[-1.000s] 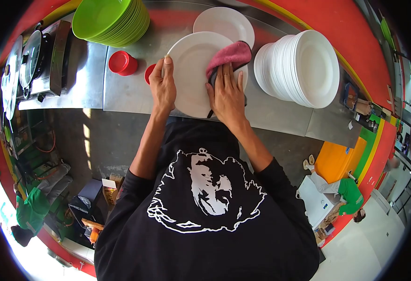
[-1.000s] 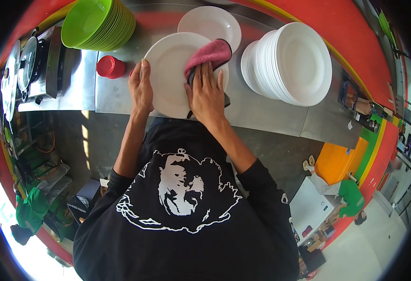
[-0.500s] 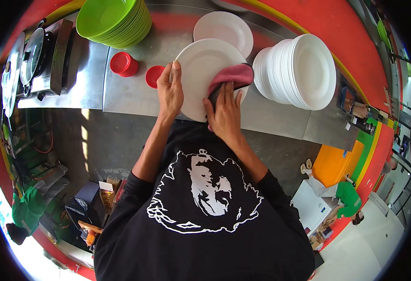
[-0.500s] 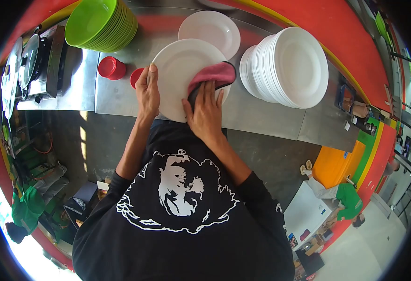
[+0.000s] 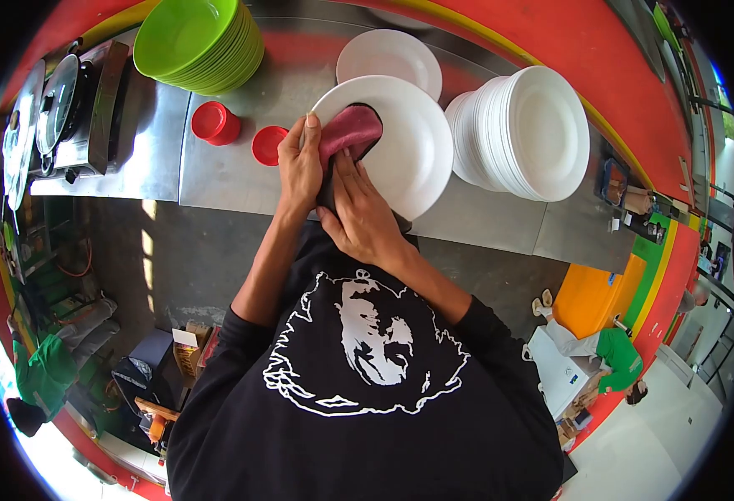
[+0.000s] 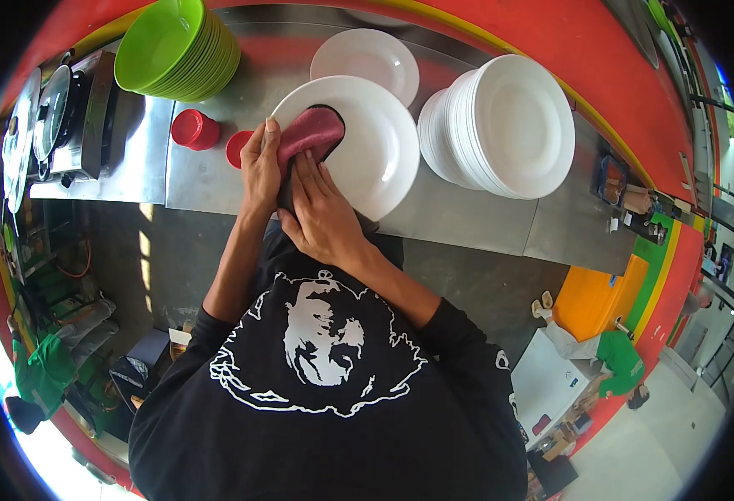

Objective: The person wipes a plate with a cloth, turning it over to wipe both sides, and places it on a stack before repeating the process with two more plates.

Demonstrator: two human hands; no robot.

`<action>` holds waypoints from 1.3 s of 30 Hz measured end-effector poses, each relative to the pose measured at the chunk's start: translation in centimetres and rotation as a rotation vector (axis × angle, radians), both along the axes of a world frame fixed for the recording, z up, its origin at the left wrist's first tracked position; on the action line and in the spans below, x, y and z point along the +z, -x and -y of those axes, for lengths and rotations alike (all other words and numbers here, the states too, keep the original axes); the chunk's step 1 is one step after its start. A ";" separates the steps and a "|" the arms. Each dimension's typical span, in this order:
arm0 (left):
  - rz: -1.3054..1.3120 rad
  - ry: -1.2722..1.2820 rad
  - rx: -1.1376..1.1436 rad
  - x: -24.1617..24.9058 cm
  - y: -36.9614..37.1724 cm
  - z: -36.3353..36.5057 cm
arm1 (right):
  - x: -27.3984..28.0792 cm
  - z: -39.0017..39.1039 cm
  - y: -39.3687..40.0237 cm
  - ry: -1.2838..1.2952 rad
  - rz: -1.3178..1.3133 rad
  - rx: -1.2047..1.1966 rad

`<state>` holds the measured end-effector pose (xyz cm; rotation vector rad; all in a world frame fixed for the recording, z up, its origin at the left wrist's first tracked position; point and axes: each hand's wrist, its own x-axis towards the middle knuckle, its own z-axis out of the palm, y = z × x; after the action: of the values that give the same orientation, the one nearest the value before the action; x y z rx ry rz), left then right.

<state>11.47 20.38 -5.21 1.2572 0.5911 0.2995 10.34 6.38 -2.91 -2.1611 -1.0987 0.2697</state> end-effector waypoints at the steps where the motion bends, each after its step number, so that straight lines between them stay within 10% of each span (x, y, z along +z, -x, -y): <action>1: -0.017 -0.012 -0.060 -0.2 0.3 -0.1 | -0.3 0.1 -0.1 0.029 0.030 -0.010; 13: -0.054 -0.148 0.117 0.3 -0.2 -0.2 | -1.7 4.3 -4.0 0.367 0.293 -0.315; 39: -0.007 -0.143 -0.106 2.5 0.1 -1.2 | -0.3 -1.5 -5.1 0.112 0.255 -0.164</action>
<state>11.34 21.61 -2.73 1.4225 0.5139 0.2523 15.44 7.84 -3.22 -2.4205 -1.0558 -0.0205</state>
